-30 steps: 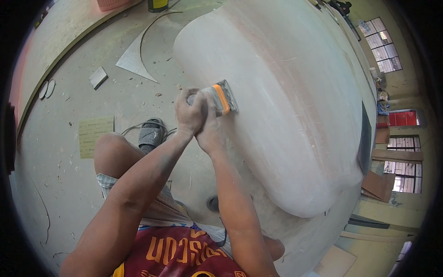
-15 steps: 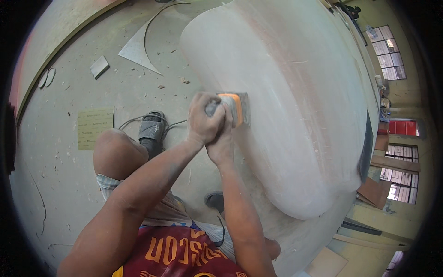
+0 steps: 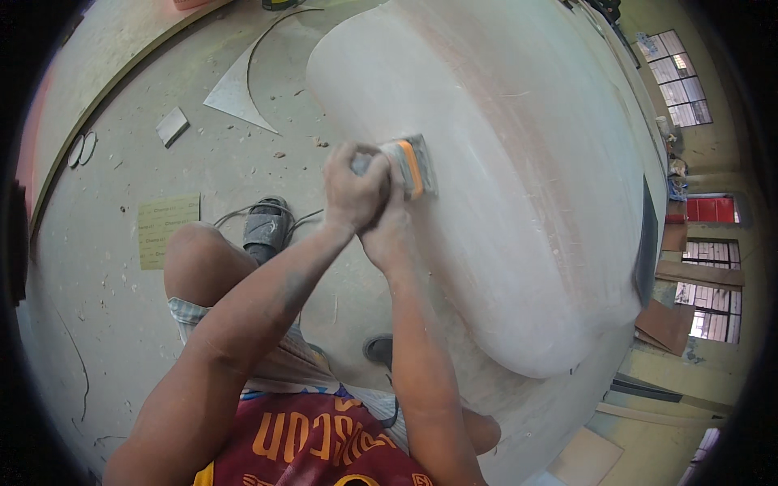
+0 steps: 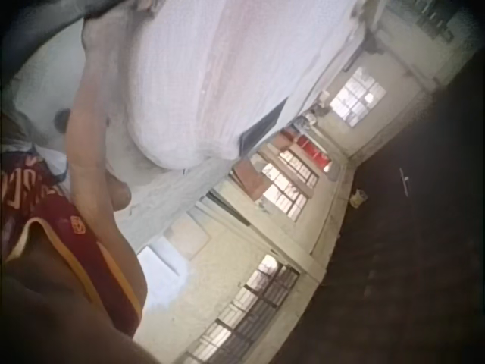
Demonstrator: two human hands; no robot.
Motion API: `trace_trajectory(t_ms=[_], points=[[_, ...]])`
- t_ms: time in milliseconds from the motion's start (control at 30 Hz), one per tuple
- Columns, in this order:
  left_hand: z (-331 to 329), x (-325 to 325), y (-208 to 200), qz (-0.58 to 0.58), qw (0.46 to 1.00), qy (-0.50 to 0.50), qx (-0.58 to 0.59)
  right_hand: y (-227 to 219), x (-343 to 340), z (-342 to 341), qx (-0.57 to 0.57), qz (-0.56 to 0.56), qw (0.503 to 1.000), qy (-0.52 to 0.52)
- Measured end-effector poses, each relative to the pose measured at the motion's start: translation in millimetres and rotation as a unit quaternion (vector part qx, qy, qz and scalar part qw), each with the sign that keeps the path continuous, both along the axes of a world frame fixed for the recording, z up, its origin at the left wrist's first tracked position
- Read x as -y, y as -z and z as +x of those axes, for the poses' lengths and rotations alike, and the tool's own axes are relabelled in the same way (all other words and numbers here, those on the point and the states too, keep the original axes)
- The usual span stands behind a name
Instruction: Using a power sander to smooth the surface of a large curved wooden structure.
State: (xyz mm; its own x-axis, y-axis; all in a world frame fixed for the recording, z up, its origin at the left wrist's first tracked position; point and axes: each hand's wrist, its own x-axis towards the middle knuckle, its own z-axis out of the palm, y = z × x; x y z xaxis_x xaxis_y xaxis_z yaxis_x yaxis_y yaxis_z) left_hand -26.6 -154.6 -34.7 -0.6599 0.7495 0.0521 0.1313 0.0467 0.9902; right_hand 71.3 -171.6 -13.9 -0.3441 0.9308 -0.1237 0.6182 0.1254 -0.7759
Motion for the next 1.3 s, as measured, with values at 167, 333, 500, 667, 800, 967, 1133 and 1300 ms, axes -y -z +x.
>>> trace_trajectory(t_ms=[167, 333, 500, 667, 800, 967, 1133, 1300], points=[[45.5, 34.9, 1.0, 0.028, 0.994, 0.070, -0.081, 25.4, 37.5, 50.1, -0.027, 0.073, 0.997, 0.027], [56.2, 47.9, -3.7, 0.054, 0.983, 0.133, -0.118, 25.6, 60.6, 57.1, -0.071, 0.042, 0.995, 0.064], [40.9, 28.6, -2.2, 0.067, 0.985, 0.105, -0.119, 23.1, 34.0, 45.7, -0.076, 0.018, 0.996, 0.035], [-3.5, 2.3, 25.2, 0.051, 0.999, -0.013, -0.001, -7.6, 0.4, -5.2, 0.037, 0.010, 0.999, -0.033], [-20.2, -8.3, 35.7, 0.011, 0.988, -0.088, 0.129, -14.7, -22.4, -25.1, 0.171, -0.079, 0.978, -0.084], [-4.6, 9.7, 44.6, -0.007, 0.992, -0.089, 0.091, -0.3, -6.3, -10.3, 0.179, -0.093, 0.977, -0.074], [33.3, 39.9, 33.4, 0.014, 1.000, -0.022, 0.001, 16.2, 36.4, 34.7, 0.058, -0.033, 0.998, 0.002], [60.3, 51.1, 11.0, 0.091, 0.980, 0.120, -0.130, 59.5, 58.0, 74.0, -0.043, 0.108, 0.992, 0.044]])
